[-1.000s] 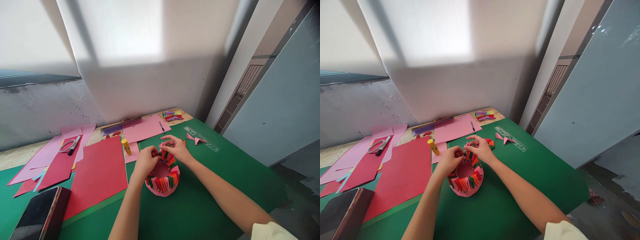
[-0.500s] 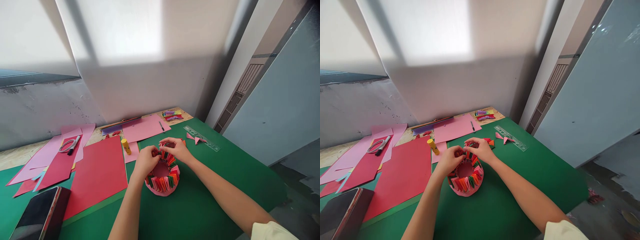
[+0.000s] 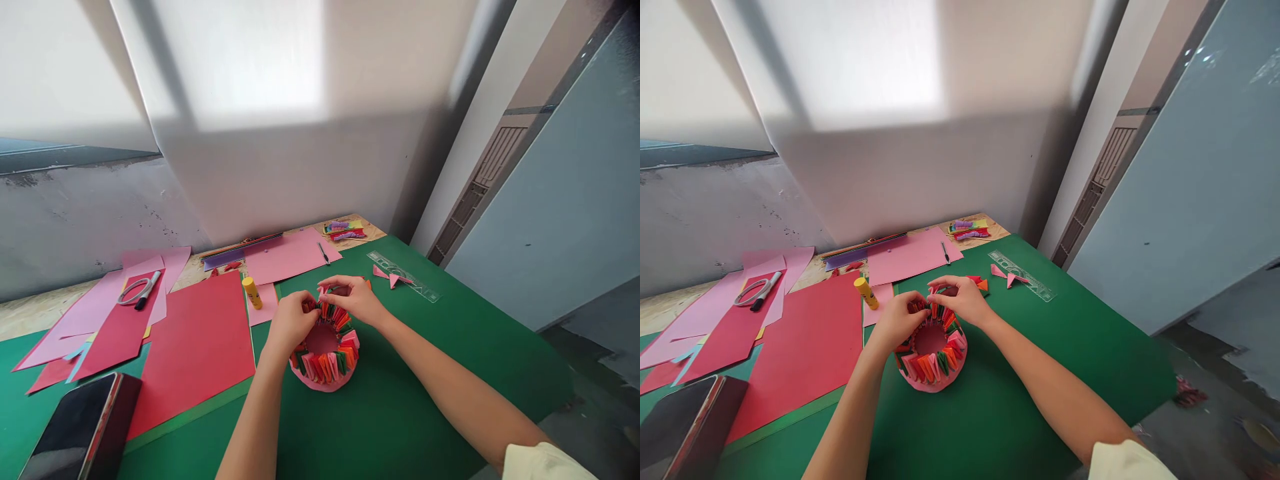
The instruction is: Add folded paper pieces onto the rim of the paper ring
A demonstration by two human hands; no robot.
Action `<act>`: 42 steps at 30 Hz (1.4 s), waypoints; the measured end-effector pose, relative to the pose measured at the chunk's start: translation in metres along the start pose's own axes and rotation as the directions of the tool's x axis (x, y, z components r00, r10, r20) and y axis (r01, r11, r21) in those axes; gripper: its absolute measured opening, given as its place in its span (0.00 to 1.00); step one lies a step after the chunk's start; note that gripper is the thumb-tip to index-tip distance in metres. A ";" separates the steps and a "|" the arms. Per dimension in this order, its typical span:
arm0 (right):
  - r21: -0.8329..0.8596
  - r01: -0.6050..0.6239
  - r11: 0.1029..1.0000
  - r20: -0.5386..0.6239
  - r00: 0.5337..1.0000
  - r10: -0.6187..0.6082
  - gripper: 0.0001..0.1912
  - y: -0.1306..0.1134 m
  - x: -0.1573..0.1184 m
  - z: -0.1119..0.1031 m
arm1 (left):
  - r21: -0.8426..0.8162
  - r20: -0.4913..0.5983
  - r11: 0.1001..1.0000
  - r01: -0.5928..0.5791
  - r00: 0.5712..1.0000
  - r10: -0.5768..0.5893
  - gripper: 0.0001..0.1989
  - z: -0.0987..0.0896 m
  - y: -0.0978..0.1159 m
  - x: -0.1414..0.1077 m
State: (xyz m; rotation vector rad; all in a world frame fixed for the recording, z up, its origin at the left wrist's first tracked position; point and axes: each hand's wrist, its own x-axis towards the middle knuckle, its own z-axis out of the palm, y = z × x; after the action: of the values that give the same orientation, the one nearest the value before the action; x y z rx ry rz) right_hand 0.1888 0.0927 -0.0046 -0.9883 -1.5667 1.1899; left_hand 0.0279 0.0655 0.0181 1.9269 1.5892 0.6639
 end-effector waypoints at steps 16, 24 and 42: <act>-0.061 0.019 0.998 -0.007 1.000 -0.019 0.16 -0.007 -0.003 0.004 | 0.006 -0.020 1.000 0.019 1.000 -0.019 0.04 0.003 -0.003 0.001; -0.168 0.101 0.981 0.028 0.995 -0.097 0.11 -0.010 -0.003 0.001 | -0.017 -0.017 0.999 0.028 0.999 -0.028 0.03 0.002 -0.002 0.001; -0.283 0.129 0.950 -0.015 0.990 -0.139 0.07 -0.019 -0.006 0.004 | -0.032 -0.028 0.999 0.035 0.999 -0.035 0.03 0.004 -0.003 0.001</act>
State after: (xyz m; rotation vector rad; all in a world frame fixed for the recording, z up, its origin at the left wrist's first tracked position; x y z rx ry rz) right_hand 0.1850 0.0816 0.0120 -1.0579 -1.7788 0.8660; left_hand 0.0288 0.0668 0.0129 1.8708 1.6172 0.7009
